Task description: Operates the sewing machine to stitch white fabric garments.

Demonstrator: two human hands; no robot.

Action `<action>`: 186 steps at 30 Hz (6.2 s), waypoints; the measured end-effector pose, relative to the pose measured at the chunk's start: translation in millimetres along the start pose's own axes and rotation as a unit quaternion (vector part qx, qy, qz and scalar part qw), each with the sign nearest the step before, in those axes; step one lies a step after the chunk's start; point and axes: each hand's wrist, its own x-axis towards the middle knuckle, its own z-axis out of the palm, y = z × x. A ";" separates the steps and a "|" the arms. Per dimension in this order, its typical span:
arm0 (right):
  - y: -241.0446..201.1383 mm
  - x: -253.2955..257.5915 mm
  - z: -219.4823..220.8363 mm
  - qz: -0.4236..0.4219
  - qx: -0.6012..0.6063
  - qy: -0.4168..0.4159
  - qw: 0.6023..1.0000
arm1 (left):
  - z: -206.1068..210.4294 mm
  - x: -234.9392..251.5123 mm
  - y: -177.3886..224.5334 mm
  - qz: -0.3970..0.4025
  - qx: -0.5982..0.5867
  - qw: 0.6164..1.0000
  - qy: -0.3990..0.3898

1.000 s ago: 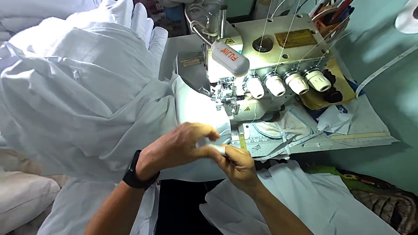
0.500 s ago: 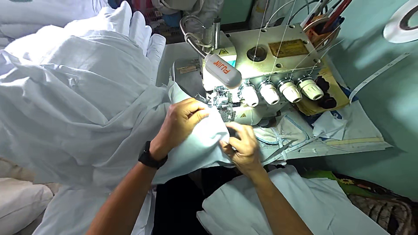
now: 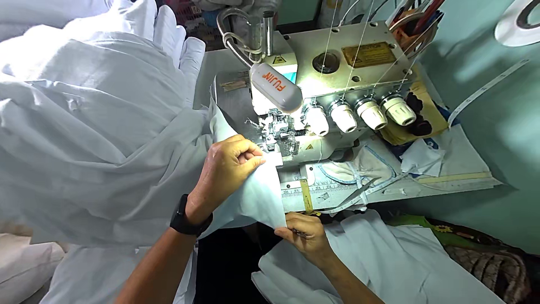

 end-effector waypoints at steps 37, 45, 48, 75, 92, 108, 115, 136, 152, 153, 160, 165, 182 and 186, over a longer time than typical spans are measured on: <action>-33.1 -11.4 -27.4 0.391 -0.080 0.044 0.916 | 81.2 -165.0 -1.3 -0.232 -0.257 0.937 0.037; 22.6 -32.6 22.7 0.346 0.011 0.139 0.928 | 106.5 -161.4 -1.9 -0.153 -0.203 0.967 0.010; 1.1 -20.1 11.9 0.488 0.197 0.119 0.842 | 100.1 -157.2 -9.2 -0.128 -0.223 0.963 -0.086; -56.2 -35.0 32.5 0.520 0.301 -0.039 0.798 | 19.3 -141.7 -12.2 -0.214 -0.333 0.875 -0.278; -62.6 -8.3 11.3 0.396 0.326 -0.085 0.854 | 8.2 -141.1 -19.0 -0.260 -0.306 0.891 -0.212; -23.4 83.6 2.1 0.205 0.056 0.168 0.963 | 29.3 -57.6 28.2 -0.015 -0.118 0.951 0.286; -1.3 83.3 -9.6 0.053 0.037 0.063 0.996 | 30.3 -29.2 -3.7 -0.038 0.044 0.970 0.234; -44.4 65.1 35.0 0.113 0.068 0.183 0.974 | 7.9 1.4 15.5 0.055 0.099 0.993 -0.019; -12.4 106.4 26.9 -0.027 -0.148 0.190 0.970 | 0.5 30.2 -39.6 0.065 0.065 0.996 0.012; -8.7 96.0 30.0 -0.044 -0.142 0.176 0.973 | -0.3 38.4 -44.9 0.062 0.061 0.996 0.018; 18.0 46.5 35.8 0.023 -0.151 0.089 0.984 | -2.3 68.7 -60.0 -0.122 -0.002 0.986 0.111; -23.7 88.3 1.1 0.029 -0.195 0.031 0.980 | 0.8 -6.2 -11.1 -0.217 -0.042 0.971 0.095; -24.2 85.0 25.5 -0.019 -0.230 0.019 0.973 | 10.5 -196.7 8.8 0.025 -0.373 0.922 -0.099; -15.2 62.1 24.3 0.063 -0.106 0.015 0.992 | -12.3 -234.1 7.1 -0.015 -0.452 0.851 -0.268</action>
